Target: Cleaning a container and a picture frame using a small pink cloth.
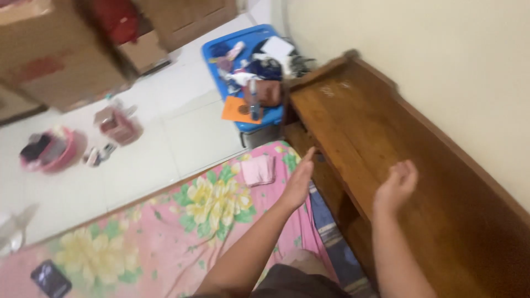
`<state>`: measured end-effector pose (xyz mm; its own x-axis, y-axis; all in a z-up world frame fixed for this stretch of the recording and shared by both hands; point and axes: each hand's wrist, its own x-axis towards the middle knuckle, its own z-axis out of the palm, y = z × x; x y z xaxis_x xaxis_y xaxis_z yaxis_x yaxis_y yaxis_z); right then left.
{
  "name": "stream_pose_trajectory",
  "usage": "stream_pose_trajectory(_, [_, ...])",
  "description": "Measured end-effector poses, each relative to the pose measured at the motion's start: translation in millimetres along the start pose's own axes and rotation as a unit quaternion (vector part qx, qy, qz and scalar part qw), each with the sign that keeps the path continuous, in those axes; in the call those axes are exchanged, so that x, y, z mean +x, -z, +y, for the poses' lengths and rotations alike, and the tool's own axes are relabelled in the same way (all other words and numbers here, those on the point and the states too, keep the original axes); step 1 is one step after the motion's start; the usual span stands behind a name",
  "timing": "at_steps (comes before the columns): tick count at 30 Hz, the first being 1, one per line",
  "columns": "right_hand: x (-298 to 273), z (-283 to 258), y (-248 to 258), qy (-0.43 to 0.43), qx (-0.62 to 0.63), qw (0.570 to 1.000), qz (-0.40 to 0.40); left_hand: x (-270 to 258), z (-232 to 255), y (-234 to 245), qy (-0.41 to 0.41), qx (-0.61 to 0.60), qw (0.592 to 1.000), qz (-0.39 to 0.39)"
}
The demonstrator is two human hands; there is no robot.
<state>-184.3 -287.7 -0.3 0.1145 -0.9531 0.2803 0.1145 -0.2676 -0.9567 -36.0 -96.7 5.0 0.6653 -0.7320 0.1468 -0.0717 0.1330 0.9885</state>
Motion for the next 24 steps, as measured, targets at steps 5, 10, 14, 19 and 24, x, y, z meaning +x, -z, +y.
stream_pose_trajectory(5, [57,-87,-103,-0.072,-0.148,0.985,-0.049,63,17,27,-0.042,0.016,0.996,0.072])
stream_pose_trajectory(10, [30,-14,-191,-0.031,-0.017,0.976,-0.215,36,2,99,-0.003,0.002,0.980,0.200])
stream_pose_trajectory(14, [-32,11,-234,-0.044,0.054,0.940,-0.334,-12,-8,164,0.021,-0.054,0.949,0.308])
stream_pose_trajectory(19, [-100,-25,-285,-0.059,0.069,0.914,-0.395,-67,9,242,0.049,-0.052,0.919,0.387])
stream_pose_trajectory(24, [-167,-27,-352,-0.019,0.094,0.920,-0.379,-92,17,346,0.065,-0.048,0.912,0.403])
